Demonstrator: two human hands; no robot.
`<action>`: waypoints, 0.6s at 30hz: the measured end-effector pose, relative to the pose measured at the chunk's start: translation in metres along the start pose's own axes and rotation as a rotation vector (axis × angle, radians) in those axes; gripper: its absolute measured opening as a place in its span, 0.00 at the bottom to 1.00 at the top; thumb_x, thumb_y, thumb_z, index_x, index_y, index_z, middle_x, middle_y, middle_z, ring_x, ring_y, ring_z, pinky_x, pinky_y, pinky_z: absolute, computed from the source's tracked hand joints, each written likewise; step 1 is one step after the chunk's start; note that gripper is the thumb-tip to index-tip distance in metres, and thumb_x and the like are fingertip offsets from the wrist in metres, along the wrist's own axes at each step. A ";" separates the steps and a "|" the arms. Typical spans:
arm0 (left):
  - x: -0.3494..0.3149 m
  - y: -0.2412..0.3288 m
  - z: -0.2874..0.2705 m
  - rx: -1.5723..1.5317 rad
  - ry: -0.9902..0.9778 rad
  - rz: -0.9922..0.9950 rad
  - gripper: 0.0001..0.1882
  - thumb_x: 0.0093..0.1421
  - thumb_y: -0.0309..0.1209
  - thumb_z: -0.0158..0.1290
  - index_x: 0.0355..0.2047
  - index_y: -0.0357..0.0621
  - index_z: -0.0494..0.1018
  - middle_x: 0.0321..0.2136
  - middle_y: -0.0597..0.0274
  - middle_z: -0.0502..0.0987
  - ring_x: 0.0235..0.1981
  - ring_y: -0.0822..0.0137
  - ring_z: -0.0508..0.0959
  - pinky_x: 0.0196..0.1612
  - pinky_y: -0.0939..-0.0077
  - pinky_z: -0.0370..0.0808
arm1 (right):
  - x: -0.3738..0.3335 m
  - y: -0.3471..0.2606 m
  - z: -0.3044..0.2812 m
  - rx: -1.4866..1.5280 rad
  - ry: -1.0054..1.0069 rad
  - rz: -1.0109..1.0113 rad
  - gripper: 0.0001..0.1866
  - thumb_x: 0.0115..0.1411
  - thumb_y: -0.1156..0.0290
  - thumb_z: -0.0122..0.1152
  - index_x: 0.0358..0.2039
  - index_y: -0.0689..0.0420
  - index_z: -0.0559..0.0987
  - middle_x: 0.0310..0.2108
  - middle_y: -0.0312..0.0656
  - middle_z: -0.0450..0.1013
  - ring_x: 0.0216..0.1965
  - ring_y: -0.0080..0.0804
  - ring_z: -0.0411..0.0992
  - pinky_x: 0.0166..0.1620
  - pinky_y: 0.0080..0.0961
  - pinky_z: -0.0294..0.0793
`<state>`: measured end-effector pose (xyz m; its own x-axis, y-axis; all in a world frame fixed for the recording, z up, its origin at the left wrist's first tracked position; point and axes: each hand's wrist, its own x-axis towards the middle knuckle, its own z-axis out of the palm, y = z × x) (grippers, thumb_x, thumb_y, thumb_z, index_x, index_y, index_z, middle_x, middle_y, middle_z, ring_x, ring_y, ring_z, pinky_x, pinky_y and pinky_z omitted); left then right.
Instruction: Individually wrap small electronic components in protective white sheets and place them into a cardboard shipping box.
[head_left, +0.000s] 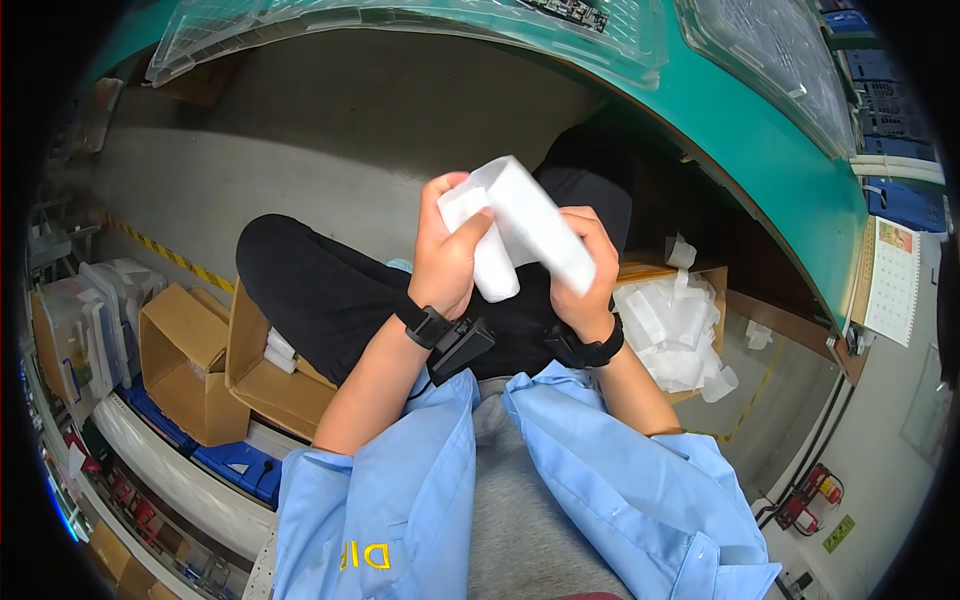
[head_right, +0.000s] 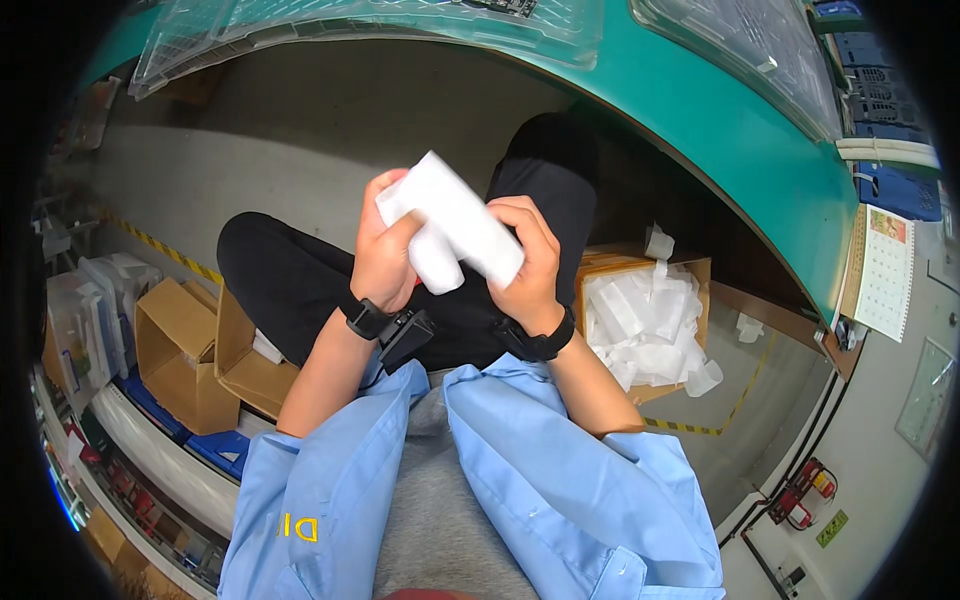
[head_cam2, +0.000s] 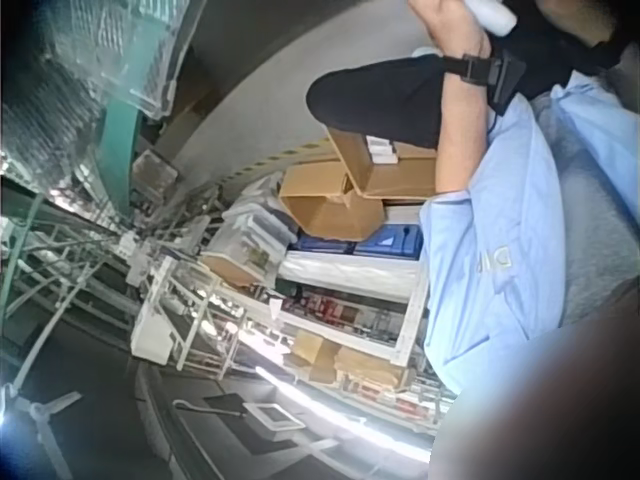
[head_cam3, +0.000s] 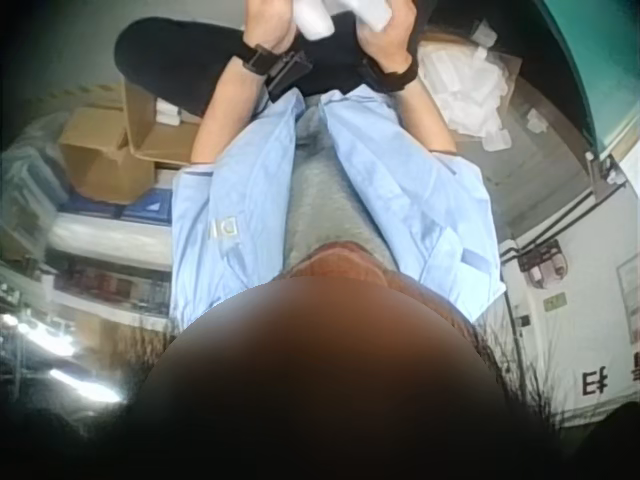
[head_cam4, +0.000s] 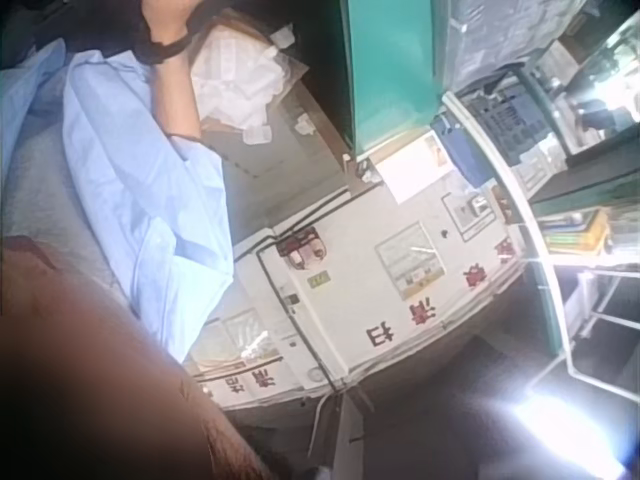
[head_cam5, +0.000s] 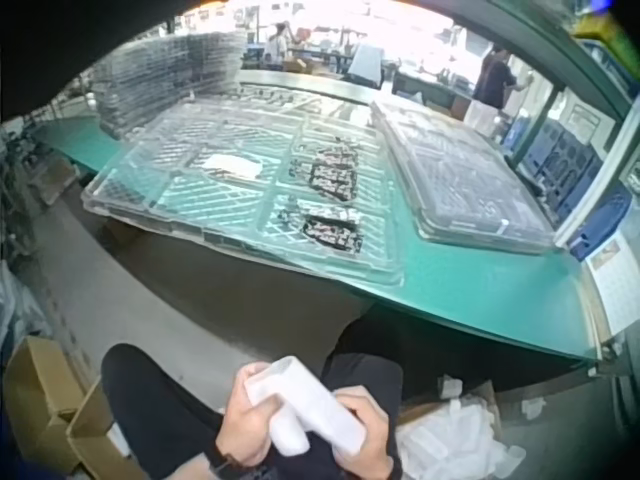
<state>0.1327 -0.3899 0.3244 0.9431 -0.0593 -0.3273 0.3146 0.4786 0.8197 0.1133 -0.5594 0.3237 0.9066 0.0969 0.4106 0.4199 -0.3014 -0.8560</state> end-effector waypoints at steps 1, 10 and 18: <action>0.000 0.002 0.001 -0.010 0.016 0.018 0.23 0.67 0.26 0.47 0.62 0.40 0.62 0.52 0.55 0.72 0.52 0.62 0.75 0.54 0.70 0.74 | 0.000 0.001 -0.001 -0.002 0.024 0.001 0.18 0.56 0.78 0.67 0.47 0.64 0.74 0.42 0.47 0.74 0.40 0.31 0.73 0.46 0.23 0.71; 0.004 0.011 -0.010 -0.546 -0.135 -0.223 0.29 0.64 0.29 0.52 0.64 0.36 0.60 0.56 0.51 0.70 0.58 0.61 0.70 0.62 0.67 0.66 | 0.007 -0.012 0.004 0.118 0.215 0.219 0.07 0.67 0.71 0.59 0.36 0.62 0.77 0.33 0.35 0.73 0.33 0.19 0.67 0.38 0.17 0.66; -0.003 0.010 -0.012 -0.145 -0.092 -0.272 0.27 0.68 0.40 0.49 0.62 0.37 0.63 0.54 0.55 0.73 0.54 0.63 0.75 0.57 0.68 0.71 | 0.006 0.005 -0.020 0.334 0.194 0.448 0.15 0.72 0.65 0.52 0.33 0.63 0.77 0.30 0.29 0.71 0.33 0.13 0.64 0.39 0.15 0.64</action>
<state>0.1316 -0.3747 0.3283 0.8343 -0.2780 -0.4760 0.5441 0.5537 0.6304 0.1200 -0.5798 0.3279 0.9877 -0.1561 0.0092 0.0164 0.0450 -0.9989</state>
